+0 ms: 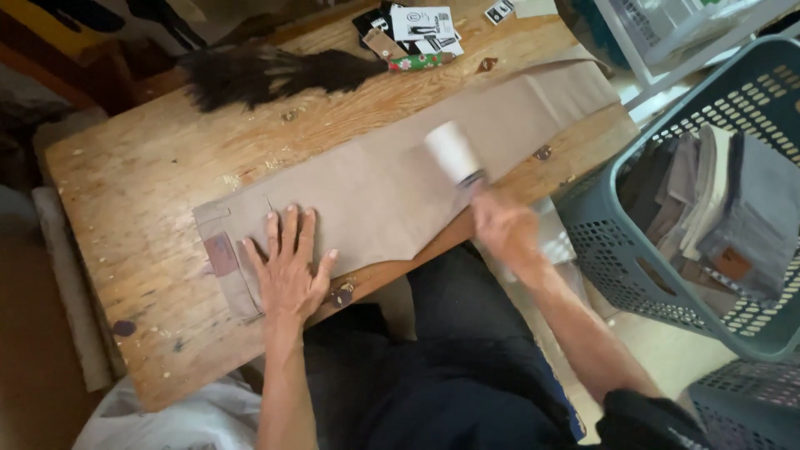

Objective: Using a lint roller on a pair of pants, folding them, and placing them into a plastic bag for packaging.

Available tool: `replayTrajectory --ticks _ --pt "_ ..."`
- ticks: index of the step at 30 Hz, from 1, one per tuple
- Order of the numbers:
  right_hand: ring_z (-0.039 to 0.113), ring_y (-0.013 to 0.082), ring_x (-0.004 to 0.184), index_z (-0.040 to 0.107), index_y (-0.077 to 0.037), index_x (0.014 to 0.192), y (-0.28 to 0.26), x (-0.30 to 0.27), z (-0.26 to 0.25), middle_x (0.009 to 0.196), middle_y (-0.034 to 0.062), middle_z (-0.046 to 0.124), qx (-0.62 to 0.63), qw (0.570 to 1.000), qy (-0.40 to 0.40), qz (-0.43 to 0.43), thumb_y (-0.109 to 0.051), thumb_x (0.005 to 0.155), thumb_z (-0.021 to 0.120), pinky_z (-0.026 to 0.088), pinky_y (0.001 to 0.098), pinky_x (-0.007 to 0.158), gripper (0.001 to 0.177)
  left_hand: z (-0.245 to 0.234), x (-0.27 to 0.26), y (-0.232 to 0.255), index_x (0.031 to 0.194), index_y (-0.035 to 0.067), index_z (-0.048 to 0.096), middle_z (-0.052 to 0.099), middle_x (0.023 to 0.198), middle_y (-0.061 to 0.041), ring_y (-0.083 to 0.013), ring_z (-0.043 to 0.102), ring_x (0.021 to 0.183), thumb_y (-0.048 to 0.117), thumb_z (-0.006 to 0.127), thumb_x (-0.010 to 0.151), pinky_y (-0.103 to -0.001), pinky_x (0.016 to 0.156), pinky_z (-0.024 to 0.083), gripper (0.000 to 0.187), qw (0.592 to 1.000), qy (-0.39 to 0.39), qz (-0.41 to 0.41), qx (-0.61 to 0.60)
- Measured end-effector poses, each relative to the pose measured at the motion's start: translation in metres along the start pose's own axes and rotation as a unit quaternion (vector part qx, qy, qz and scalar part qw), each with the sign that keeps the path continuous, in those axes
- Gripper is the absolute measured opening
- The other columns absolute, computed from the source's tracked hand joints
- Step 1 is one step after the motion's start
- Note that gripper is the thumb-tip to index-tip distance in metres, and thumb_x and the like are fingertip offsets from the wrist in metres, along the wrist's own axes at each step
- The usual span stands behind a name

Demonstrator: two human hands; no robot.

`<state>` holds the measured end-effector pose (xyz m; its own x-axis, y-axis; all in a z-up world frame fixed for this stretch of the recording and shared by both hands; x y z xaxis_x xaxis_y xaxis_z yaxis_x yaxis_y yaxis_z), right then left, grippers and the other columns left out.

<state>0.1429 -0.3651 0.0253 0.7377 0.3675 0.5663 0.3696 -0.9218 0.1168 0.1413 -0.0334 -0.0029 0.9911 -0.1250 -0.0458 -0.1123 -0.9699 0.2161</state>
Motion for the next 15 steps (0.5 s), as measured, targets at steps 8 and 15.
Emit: replayTrajectory --ticks 8,15 --pt "0.063 0.0234 0.058 0.069 -0.023 0.1 -0.077 0.039 -0.012 0.068 0.0007 0.056 0.131 0.991 -0.003 -0.03 -0.029 0.096 0.059 0.052 0.0334 0.054 0.012 -0.005 0.001 0.004 0.163 0.026 0.025 0.025 0.17 -0.003 -0.0293 0.016 0.157 0.07 0.033 0.097 -0.071 0.121 0.008 0.08 1.0 0.003 -0.002 -0.005" --pt "0.069 0.0282 0.062 0.073 -0.015 0.104 0.007 0.051 0.058 0.069 0.0074 0.064 -0.012 0.992 -0.002 0.123 -0.036 0.097 0.063 0.056 0.0425 0.053 0.024 -0.01 -0.002 0.006 0.166 0.015 0.013 0.023 0.17 -0.014 -0.0323 0.015 0.158 0.067 0.036 0.096 -0.069 0.122 0.003 0.089 0.999 -0.02 -0.013 -0.035"
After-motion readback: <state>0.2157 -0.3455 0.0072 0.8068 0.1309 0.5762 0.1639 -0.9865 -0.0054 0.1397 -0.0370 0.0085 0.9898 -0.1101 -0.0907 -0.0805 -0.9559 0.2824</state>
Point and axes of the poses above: each hand's wrist, its own x-axis towards the middle knuckle, its own z-axis out of the palm, y = z × x, the point moved 9 cm from there along x, towards the middle knuckle
